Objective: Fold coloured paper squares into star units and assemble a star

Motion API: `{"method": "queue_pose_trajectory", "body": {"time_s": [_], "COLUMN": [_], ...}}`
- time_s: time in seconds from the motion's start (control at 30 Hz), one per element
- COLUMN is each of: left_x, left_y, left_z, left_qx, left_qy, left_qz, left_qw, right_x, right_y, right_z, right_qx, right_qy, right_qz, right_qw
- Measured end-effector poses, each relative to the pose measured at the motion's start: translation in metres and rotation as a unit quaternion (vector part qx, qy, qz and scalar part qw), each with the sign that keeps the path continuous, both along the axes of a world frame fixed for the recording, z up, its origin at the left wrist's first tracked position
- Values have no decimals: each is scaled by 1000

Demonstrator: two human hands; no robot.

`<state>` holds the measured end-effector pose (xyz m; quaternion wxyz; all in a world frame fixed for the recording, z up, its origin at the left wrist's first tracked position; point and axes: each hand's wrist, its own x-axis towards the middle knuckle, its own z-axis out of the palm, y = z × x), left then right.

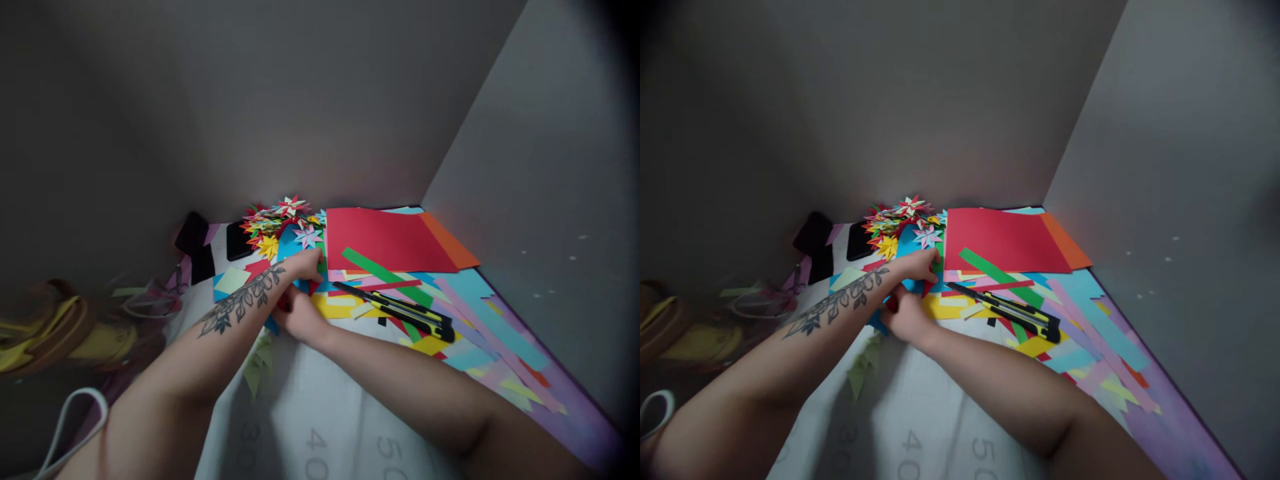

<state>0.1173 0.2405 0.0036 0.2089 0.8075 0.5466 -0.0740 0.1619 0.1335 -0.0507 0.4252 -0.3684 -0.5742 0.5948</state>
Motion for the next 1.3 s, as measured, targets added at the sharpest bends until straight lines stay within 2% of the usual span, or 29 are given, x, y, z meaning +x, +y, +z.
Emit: {"method": "queue_pose_trajectory", "body": {"time_s": [0.1,0.2,0.27,0.3,0.37,0.43,0.5,0.57,0.6,0.67,0.73,0.8,0.87,1.0,1.1,1.2,1.3], "left_x": [-8,-20,-30,-37,-52,-69,-86,-101,-107,-115,-118,-120,-120,-124,-127,-126,-121], "left_y": [5,-3,-18,-29,-56,-87,-116,-142,-152,-167,-173,-175,-175,-178,-182,-184,-186], "left_z": [4,28,52,65,85,91,81,59,45,20,0,-11,-15,-16,-18,-20,-17], "left_qx": [-79,-138,-98,-62,13,75,135,206,205,158,133,115,104,93,71,73,93], "left_qy": [-89,-201,-273,-330,-444,-526,-581,-604,-616,-635,-629,-637,-640,-625,-627,-618,-595], "left_qz": [22,46,47,64,121,198,288,363,389,428,461,475,477,480,482,472,445], "left_qw": [993,969,956,940,888,824,750,679,653,623,612,596,594,609,607,625,663], "right_x": [3,4,4,4,4,4,4,3,2,1,-1,-2,-2,0,3,6,7], "right_y": [-2,-3,-4,-4,-5,-6,-6,-6,-6,-7,-8,-10,-13,-18,-20,-24,-33], "right_z": [4,7,7,7,7,7,6,6,6,5,6,8,10,16,22,30,36], "right_qx": [24,26,16,12,2,-10,-23,-27,-25,-20,-15,-7,3,16,30,58,119], "right_qy": [-41,-55,-49,-46,-38,-27,-10,6,11,11,2,-11,-24,-40,-20,3,-28], "right_qz": [-4,-5,-5,-7,-8,-6,-1,-9,-16,-32,-45,-55,-63,-67,-66,-13,101], "right_qw": [999,998,999,999,999,1000,1000,1000,999,999,999,998,998,997,997,998,987]}}
